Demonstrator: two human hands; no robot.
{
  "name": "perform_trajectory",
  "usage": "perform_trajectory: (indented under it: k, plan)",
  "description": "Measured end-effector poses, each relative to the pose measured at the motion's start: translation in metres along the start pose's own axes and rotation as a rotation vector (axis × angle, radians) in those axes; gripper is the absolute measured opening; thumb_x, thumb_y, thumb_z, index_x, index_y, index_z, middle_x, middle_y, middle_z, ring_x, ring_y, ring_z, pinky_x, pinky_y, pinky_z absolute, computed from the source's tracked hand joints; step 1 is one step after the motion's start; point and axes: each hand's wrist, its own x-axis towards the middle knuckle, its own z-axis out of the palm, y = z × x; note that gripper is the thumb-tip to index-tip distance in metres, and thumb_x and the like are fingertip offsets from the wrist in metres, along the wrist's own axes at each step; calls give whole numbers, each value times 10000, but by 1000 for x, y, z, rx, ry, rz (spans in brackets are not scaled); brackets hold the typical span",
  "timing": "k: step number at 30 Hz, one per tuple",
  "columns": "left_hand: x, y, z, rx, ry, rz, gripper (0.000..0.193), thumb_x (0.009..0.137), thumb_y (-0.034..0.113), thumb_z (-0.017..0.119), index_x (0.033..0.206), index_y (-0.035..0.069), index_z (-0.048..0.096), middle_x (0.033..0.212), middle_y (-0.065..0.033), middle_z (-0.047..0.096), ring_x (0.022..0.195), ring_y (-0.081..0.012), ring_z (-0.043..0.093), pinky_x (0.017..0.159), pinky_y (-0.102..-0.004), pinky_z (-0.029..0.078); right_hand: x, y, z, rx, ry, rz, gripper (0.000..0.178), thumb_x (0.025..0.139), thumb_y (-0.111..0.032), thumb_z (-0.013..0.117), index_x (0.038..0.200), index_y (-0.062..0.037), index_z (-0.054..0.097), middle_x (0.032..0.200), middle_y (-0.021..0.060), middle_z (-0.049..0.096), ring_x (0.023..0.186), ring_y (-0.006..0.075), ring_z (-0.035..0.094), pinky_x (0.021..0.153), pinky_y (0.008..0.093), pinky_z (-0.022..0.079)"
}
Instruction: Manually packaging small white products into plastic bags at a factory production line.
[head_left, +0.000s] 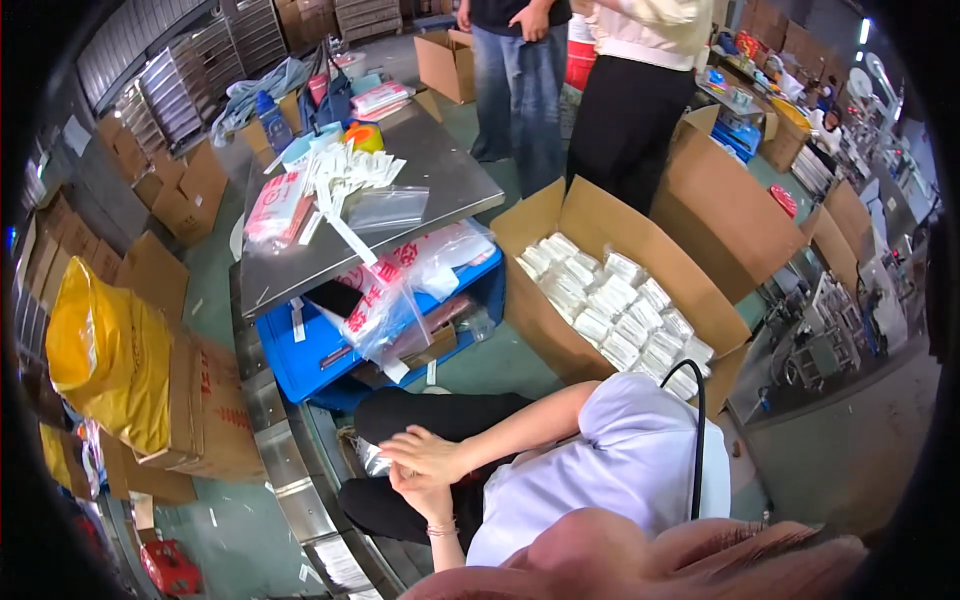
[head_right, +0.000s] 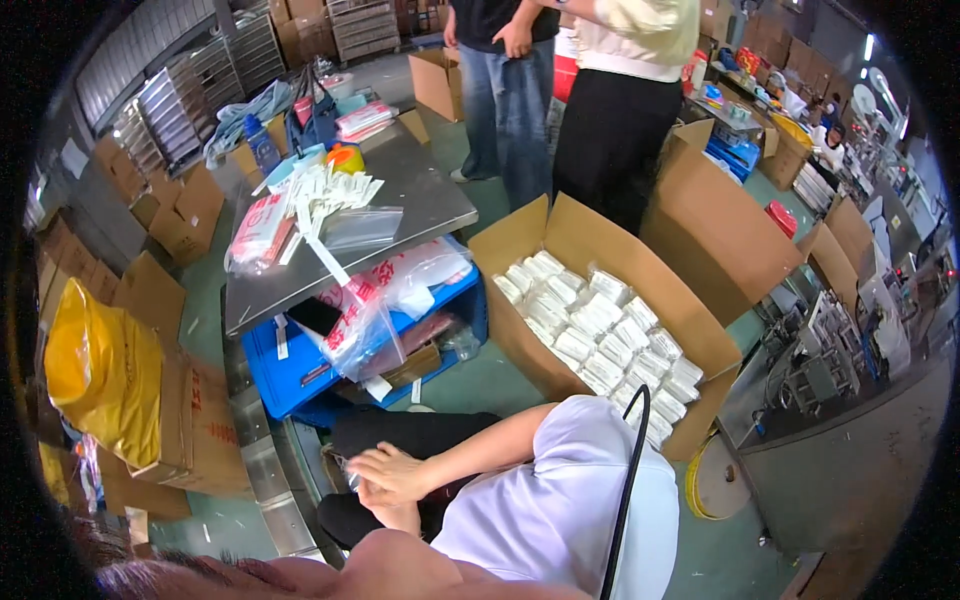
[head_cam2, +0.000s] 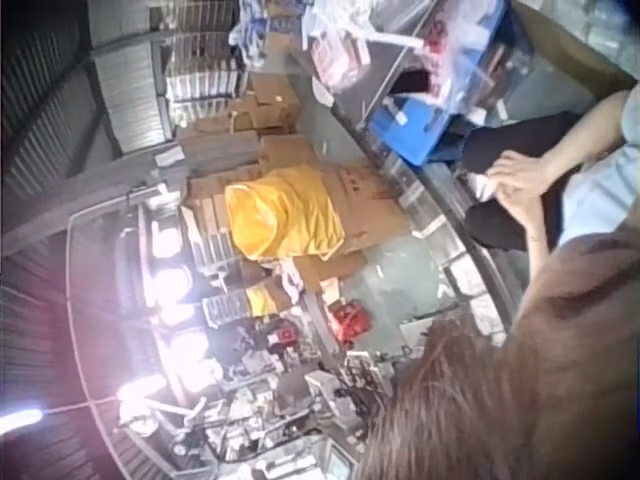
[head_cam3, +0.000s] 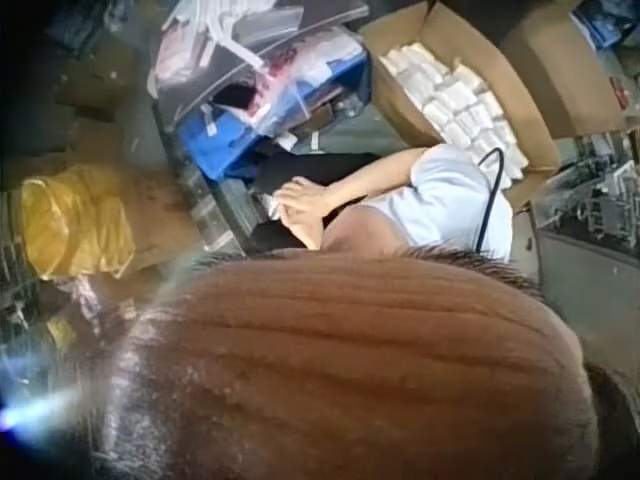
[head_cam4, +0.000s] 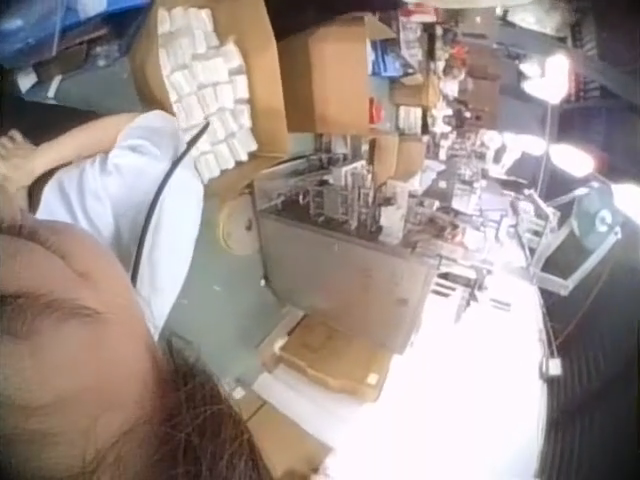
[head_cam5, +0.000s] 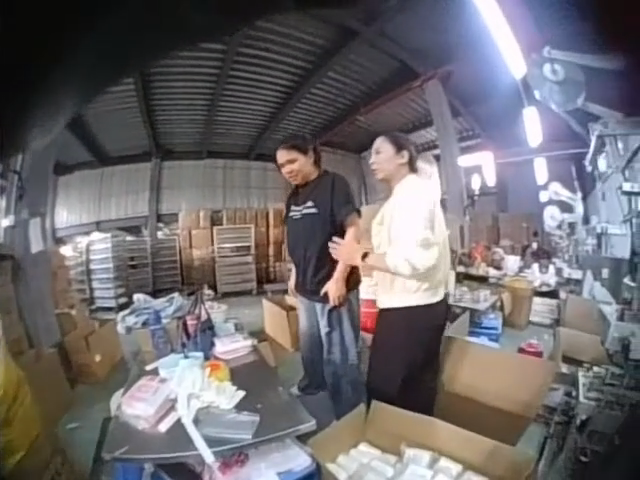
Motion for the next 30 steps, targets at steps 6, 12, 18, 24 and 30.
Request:
perform_trajectory:
  k: [6,12,18,24,30]
  plan:
    - [4,-6,-20,832,-59,415,762,737,221,717,1319,2,277,1314,-152,361,1184,-268,412,996,-388,340,5,42,-18,328,-277,396,332,798,-316,599,980,-38,597,1045,161,561,919,326,565,764,409,435]
    - [-5,3,-16,892,-32,373,693,795,232,673,1326,-27,311,1259,-151,439,1110,-245,478,954,-351,383,2,53,12,351,-125,321,208,771,-215,647,723,-15,613,737,105,589,659,284,601,616,378,470]
    - [-19,2,-37,642,275,-90,353,905,206,510,1123,-70,534,964,-127,605,881,-186,580,840,-294,448,37,55,-34,560,-493,63,181,774,-181,668,894,-46,667,906,116,651,817,218,634,723,343,494]
    - [46,225,31,753,399,370,520,889,398,493,1144,-52,542,1094,-159,610,1040,-269,565,957,-389,399,155,-2,-214,763,-138,49,291,819,-190,608,1079,-63,567,897,58,608,826,180,579,760,328,460]
    - [-21,307,61,348,366,577,572,893,425,450,1190,-64,476,1211,-195,498,1184,-318,416,1068,-431,238,136,-42,-273,1054,-245,8,456,794,-388,548,1113,-63,541,972,84,585,893,240,556,814,400,426]
